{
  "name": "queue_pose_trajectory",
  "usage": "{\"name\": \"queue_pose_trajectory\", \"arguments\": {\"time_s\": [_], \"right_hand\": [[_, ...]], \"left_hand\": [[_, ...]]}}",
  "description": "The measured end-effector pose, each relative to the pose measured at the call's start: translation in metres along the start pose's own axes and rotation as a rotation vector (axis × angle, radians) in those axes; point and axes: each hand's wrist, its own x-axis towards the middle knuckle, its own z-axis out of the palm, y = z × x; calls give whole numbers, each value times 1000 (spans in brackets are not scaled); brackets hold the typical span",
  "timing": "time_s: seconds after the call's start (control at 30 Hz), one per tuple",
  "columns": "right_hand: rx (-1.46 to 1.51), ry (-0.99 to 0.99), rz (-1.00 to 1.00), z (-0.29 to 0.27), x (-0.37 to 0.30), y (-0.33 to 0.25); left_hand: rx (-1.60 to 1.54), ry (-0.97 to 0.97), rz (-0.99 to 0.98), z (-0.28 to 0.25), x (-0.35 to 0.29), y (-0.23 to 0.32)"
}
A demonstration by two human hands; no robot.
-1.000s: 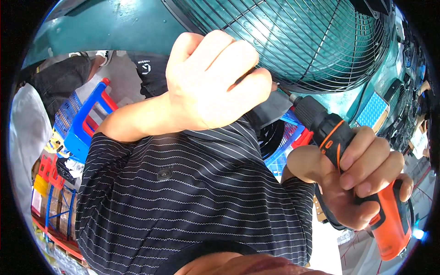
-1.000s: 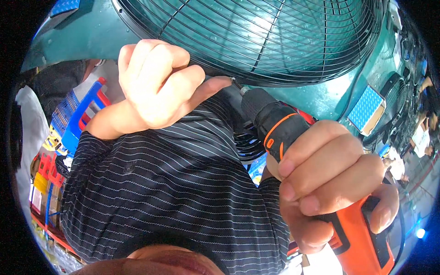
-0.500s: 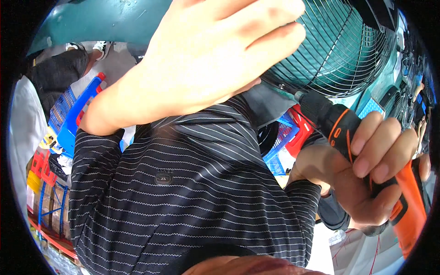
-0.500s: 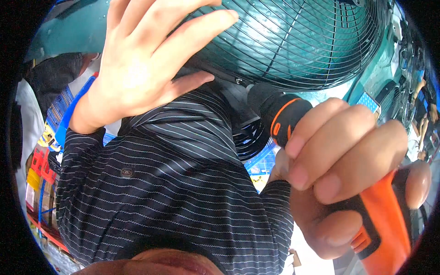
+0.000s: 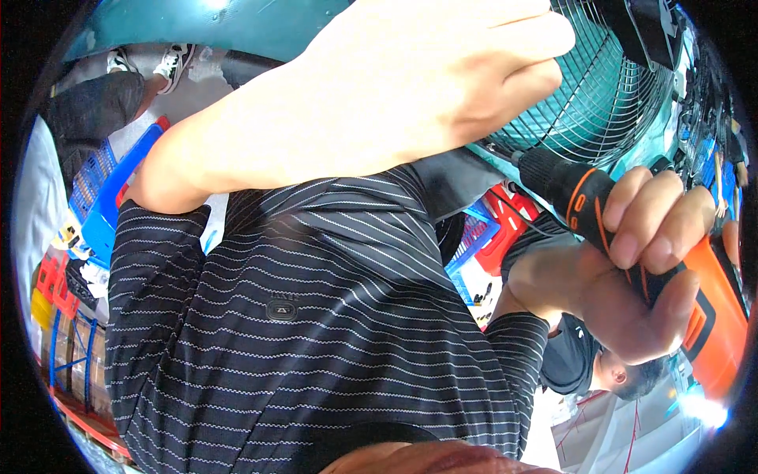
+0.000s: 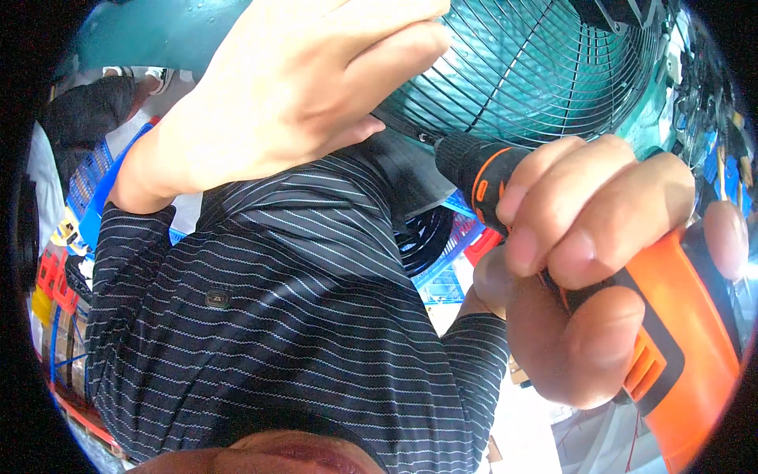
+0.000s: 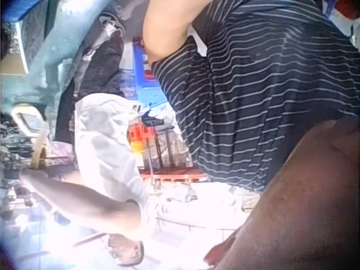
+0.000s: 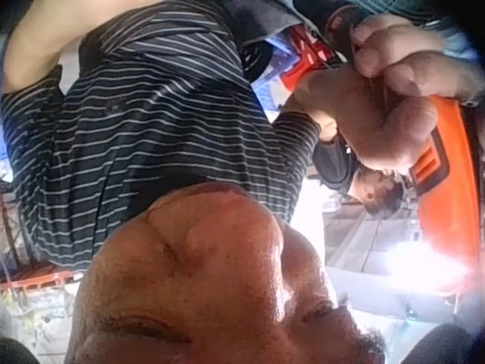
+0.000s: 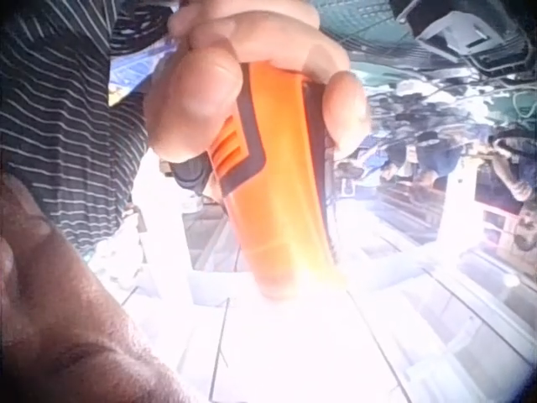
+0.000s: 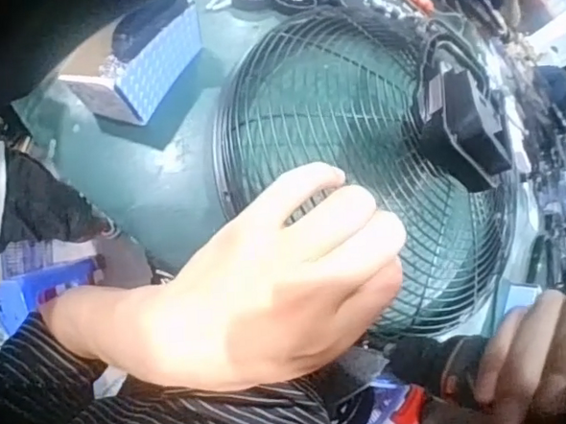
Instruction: The recorder and colleagues assemble several large industrial fans by attaching the front and back grilles to the motor housing using screws and an electric screwdriver.
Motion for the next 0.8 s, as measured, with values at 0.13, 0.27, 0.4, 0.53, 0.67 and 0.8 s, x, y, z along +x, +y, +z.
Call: {"name": "queue_pose_trajectory", "arguments": {"time_s": [0.13, 0.27, 0.4, 0.53, 0.67, 0.8], "right_hand": [[-30, 145, -103, 14, -8, 9], [-132, 103, -223, 20, -15, 14], [-170, 170, -223, 23, -24, 16], [-229, 235, -233, 27, -28, 17], [-196, 315, -232, 29, -28, 20], [-226, 350, -238, 28, -30, 18]], "left_hand": [[-48, -184, -32, -9, 1, 6], [-60, -192, -60, -6, -1, 9], [-76, -138, -74, 2, -3, 8], [-17, -116, -40, 1, -5, 6], [-15, -128, -44, -3, -4, 6], [-61, -165, -89, -5, -4, 8]]}}
